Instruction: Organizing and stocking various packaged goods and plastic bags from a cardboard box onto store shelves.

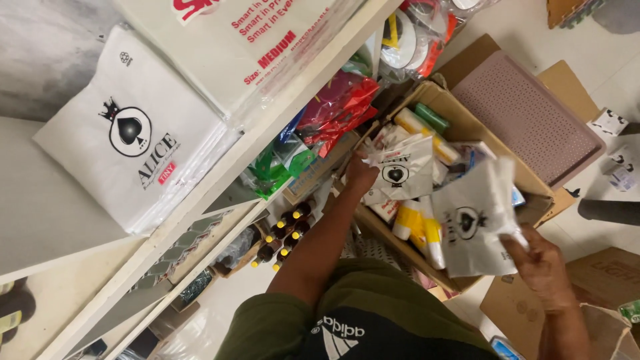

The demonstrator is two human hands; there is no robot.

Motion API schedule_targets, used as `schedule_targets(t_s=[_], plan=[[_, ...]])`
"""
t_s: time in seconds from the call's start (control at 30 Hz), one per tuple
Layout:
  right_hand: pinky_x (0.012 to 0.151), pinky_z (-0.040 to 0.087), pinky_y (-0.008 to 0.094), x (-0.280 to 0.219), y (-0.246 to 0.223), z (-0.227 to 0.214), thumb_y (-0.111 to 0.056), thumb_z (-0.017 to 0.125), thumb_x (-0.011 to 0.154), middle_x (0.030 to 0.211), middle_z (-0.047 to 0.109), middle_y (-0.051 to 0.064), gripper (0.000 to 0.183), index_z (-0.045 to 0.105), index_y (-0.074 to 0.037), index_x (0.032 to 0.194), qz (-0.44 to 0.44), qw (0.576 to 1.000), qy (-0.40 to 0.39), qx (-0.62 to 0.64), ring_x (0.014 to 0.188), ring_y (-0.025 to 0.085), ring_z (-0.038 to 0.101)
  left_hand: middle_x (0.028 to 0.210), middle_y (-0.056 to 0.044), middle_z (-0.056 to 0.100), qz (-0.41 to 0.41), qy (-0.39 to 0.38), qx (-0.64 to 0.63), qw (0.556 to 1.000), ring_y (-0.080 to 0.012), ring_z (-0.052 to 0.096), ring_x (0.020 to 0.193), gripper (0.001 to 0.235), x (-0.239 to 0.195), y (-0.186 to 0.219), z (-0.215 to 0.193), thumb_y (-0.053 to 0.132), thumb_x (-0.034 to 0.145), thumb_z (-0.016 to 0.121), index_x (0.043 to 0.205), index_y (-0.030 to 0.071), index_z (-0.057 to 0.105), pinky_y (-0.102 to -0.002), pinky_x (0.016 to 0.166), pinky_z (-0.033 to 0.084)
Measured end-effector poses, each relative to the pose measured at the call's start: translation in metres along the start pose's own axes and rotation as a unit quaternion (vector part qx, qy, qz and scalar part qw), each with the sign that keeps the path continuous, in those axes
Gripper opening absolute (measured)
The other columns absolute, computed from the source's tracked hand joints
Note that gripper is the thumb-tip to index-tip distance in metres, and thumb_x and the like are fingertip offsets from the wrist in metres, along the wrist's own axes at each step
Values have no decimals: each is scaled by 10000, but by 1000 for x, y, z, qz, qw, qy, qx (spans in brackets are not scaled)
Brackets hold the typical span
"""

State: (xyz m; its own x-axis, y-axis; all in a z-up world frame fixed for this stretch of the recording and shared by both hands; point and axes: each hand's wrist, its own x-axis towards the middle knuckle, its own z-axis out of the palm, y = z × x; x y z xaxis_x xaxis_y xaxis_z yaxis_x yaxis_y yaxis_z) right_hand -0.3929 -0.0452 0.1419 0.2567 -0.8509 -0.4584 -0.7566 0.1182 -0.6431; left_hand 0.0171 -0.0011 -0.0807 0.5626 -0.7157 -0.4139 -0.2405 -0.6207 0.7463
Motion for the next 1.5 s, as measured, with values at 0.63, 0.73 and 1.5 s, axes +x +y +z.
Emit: schedule_targets(t_s=[0.63,0.73,1.5], plan=[[1152,343,536,157,-125,127,-406,831,726,1467,554,151,830,522,-119,1440,-343,865,5,-365,1384,346,483,992,-174,755,37,-10,95,995,-356,735,892,502,-64,50,-39,430,964,602,1417,214,592,-494,856,574],[1121,330,561,153,-187,147,-428,806,738,1282,641,111,717,563,-169,1361,-366,796,-99,-472,1255,300,560,1012,-184,753,104,36,80,991,-382,725,887,457,-64,18,-23,424,985,614,1374,186,616,-511,893,563],[826,604,386,97,-109,4,-147,744,888,1207,732,57,326,704,-142,1211,-366,863,102,-333,1102,280,714,1024,-146,774,-17,107,228,968,-331,751,961,251,47,-67,-47,301,946,610,1037,118,755,-487,816,591]])
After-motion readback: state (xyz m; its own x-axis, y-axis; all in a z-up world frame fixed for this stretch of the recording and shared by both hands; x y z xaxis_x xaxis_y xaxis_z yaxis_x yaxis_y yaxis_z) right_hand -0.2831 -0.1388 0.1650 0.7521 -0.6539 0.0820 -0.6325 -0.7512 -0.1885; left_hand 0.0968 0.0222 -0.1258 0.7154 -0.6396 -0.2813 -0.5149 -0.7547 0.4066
